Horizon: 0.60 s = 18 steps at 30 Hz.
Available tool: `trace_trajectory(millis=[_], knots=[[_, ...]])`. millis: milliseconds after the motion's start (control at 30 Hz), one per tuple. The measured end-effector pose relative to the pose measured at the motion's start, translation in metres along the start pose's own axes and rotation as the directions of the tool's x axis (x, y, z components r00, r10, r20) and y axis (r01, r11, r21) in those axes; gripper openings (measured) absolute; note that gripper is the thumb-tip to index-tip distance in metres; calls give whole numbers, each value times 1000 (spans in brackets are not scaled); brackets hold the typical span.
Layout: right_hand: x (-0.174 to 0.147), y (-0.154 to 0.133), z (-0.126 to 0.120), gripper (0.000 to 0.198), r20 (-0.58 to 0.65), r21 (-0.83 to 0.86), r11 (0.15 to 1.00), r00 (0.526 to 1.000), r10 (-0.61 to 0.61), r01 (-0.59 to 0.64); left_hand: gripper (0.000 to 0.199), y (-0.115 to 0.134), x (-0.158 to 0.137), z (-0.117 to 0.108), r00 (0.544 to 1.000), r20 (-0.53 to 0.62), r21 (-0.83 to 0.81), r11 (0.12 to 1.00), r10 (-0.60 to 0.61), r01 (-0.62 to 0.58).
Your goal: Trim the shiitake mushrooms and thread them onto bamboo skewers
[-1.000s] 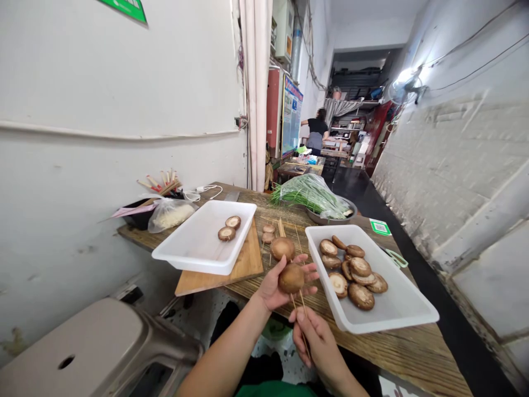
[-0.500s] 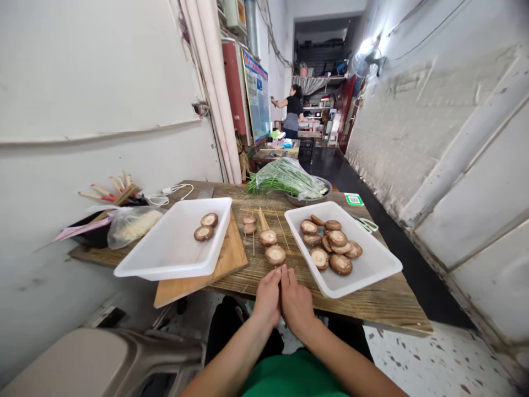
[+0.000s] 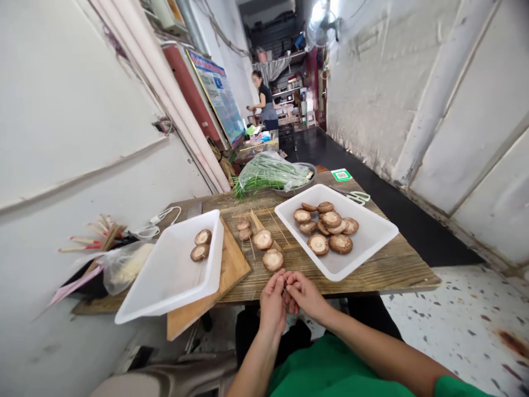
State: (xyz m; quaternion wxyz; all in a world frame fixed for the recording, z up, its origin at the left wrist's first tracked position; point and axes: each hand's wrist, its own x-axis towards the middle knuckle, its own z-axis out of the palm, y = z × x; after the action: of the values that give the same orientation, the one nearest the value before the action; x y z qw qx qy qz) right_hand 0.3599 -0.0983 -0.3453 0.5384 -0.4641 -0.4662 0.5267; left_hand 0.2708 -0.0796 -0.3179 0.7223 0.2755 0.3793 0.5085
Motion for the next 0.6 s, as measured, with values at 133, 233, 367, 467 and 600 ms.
trace_trajectory(millis=[133,233,367,467,600], knots=[[1,1,-1,28,13,29,1000,1000,6,-7,35,1,-4,4,1000,14,12,1000,-3,3],[0,-1,-1,32,49,7,1000,999,12,-13,35,-1,-5,4,1000,19,54,998,21,-22],[0,0,-1,39,67,-41,999,998,-1,4,38,-4,-5,2,998,46,113,993,39,-44],[0,1,-1,42,75,-53,999,997,-5,9,41,-5,-4,1,998,40,117,992,46,-50],[-2,-2,-1,44,99,-94,995,995,-23,33,39,-6,-4,1,996,43,133,987,82,-87]])
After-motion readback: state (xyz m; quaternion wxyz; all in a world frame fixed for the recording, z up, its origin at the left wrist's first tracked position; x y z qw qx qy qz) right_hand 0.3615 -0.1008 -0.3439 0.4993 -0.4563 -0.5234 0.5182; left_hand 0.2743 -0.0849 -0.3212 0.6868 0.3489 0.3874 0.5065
